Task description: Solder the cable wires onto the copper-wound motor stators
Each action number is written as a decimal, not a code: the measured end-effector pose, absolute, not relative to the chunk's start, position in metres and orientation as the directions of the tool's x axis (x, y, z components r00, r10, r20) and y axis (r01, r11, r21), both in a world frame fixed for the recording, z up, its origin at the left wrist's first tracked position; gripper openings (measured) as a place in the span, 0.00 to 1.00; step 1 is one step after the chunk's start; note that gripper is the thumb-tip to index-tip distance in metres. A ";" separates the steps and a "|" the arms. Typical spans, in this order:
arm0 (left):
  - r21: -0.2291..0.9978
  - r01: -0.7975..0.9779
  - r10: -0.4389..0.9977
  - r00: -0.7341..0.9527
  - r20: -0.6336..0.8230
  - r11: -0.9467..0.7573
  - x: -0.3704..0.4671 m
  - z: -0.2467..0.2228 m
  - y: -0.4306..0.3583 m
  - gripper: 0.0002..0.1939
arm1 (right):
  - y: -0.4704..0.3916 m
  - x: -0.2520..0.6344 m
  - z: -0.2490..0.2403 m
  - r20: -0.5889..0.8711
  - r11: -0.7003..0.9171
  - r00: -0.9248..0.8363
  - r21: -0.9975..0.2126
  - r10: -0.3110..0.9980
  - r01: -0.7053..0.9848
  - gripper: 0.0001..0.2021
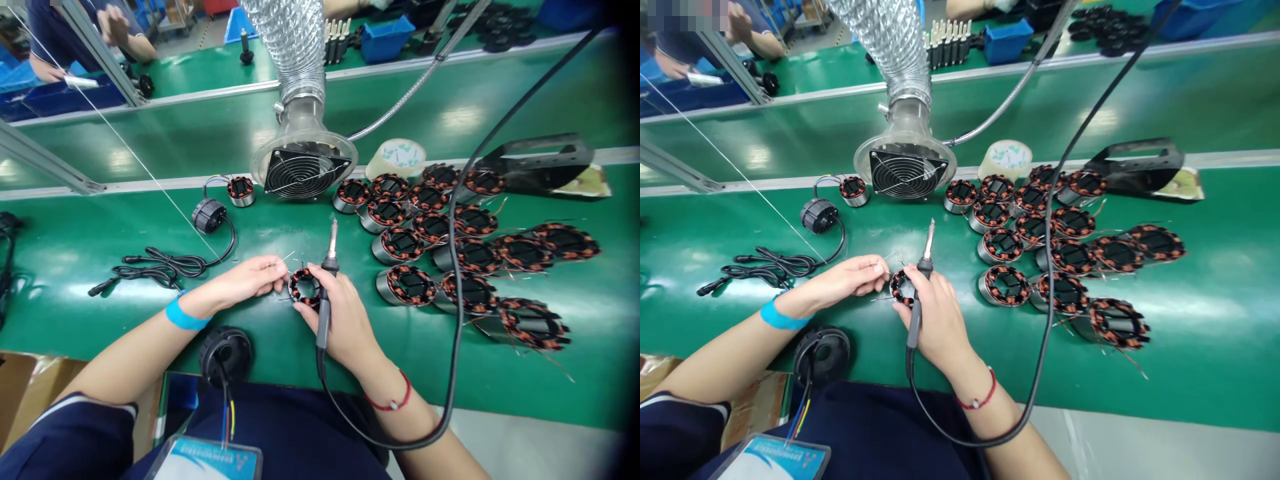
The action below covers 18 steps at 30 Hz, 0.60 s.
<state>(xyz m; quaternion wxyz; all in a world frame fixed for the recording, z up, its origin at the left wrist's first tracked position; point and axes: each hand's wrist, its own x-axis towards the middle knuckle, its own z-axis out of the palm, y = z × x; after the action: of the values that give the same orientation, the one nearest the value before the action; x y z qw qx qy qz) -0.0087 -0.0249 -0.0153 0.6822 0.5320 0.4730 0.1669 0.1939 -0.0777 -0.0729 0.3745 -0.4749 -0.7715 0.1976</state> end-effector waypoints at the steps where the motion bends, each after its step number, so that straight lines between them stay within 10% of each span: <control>1: 0.879 0.338 0.720 0.510 -0.471 0.336 -0.013 -0.013 -0.028 0.21 | -0.078 0.194 -0.072 0.391 0.464 -0.257 -0.661 0.884 0.590 0.27; 6: 0.864 0.476 0.652 0.604 -0.458 0.166 -0.023 -0.006 -0.041 0.16 | -0.077 0.194 -0.071 0.415 0.469 -0.237 -0.654 0.879 0.593 0.26; 14: 0.847 0.318 0.593 0.609 -0.527 0.426 -0.003 -0.018 -0.025 0.17 | -0.075 0.198 -0.070 0.409 0.495 -0.284 -0.658 0.867 0.567 0.26; 18: 0.866 0.470 0.678 0.581 -0.449 0.170 -0.017 0.004 -0.029 0.17 | -0.072 0.207 -0.068 0.399 0.476 -0.264 -0.671 0.878 0.569 0.28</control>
<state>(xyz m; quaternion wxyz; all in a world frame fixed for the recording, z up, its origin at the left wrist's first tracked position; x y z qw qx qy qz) -0.0174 -0.0293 0.0040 0.6188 0.6386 0.4497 0.0841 0.2074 -0.0723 -0.0677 0.3833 -0.4704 -0.7688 0.2019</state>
